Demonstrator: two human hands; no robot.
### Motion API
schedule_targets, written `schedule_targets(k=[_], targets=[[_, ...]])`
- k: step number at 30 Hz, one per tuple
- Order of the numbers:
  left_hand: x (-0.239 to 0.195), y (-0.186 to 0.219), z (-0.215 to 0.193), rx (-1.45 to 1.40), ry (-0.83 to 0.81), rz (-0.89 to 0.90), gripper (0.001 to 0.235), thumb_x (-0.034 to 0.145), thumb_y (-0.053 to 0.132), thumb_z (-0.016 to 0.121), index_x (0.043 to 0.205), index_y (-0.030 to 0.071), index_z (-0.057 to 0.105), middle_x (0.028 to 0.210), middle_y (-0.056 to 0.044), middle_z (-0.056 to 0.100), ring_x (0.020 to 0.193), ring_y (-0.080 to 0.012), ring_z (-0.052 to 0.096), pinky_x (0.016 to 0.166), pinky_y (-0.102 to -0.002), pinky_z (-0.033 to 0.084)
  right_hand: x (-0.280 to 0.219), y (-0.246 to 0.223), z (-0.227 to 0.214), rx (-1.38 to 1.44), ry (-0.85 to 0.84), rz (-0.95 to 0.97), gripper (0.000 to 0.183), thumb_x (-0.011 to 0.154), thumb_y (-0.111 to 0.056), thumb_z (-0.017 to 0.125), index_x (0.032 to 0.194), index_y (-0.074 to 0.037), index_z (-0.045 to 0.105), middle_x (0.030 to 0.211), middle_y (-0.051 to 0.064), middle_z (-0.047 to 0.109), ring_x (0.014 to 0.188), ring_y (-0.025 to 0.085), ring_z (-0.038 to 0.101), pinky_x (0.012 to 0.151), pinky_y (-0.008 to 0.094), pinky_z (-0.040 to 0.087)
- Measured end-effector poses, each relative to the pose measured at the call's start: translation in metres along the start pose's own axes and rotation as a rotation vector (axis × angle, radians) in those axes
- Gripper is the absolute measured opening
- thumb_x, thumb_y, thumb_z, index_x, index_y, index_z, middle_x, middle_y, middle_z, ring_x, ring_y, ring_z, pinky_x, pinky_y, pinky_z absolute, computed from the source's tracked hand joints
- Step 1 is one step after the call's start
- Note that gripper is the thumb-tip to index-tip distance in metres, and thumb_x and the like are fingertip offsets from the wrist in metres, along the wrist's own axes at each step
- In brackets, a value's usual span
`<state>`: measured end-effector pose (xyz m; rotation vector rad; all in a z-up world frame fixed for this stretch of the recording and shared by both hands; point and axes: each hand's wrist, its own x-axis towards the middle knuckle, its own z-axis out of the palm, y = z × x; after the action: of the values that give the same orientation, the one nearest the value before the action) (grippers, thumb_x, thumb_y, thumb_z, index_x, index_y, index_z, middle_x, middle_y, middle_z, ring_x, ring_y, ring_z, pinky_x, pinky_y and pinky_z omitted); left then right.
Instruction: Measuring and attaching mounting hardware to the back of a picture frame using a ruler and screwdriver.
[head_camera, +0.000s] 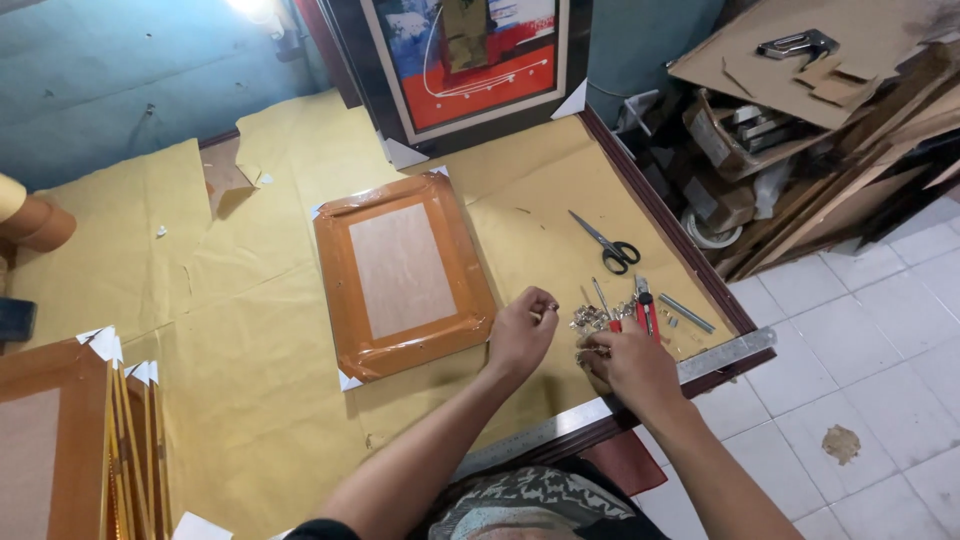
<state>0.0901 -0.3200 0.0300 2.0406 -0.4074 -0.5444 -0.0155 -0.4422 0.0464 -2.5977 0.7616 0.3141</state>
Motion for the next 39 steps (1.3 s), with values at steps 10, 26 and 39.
schedule_targets(k=[10, 26, 39], targets=[[-0.035, -0.056, -0.013, -0.266, 0.090, -0.084, 0.020, 0.069, 0.018, 0.062, 0.088, 0.020, 0.068, 0.071, 0.003, 0.067, 0.066, -0.0077, 0.063, 0.060, -0.021, 0.048, -0.004, -0.010, 0.016, -0.138, 0.152, -0.122, 0.012, 0.075, -0.038, 0.060, 0.085, -0.039, 0.067, 0.082, -0.002, 0.050, 0.077, 0.024, 0.063, 0.068, 0.035, 0.054], [-0.062, -0.078, -0.038, -0.434, 0.160, -0.169, 0.014, 0.069, 0.020, 0.068, 0.082, 0.018, 0.066, 0.071, 0.003, 0.067, 0.064, -0.0045, 0.062, 0.053, -0.018, 0.049, -0.030, -0.083, 0.014, 0.922, -0.093, 0.036, 0.018, 0.078, -0.016, 0.064, 0.086, 0.000, 0.062, 0.066, 0.007, 0.043, 0.042, 0.015, 0.042, 0.031, 0.029, 0.038], [-0.063, -0.090, -0.063, -0.396, 0.265, -0.197, 0.015, 0.068, 0.024, 0.068, 0.082, 0.020, 0.068, 0.070, 0.006, 0.066, 0.067, -0.0018, 0.061, 0.060, -0.017, 0.049, -0.032, -0.131, 0.019, 0.656, -0.172, -0.074, 0.017, 0.073, -0.023, 0.067, 0.083, -0.010, 0.069, 0.066, 0.006, 0.053, 0.051, 0.018, 0.053, 0.040, 0.030, 0.044]])
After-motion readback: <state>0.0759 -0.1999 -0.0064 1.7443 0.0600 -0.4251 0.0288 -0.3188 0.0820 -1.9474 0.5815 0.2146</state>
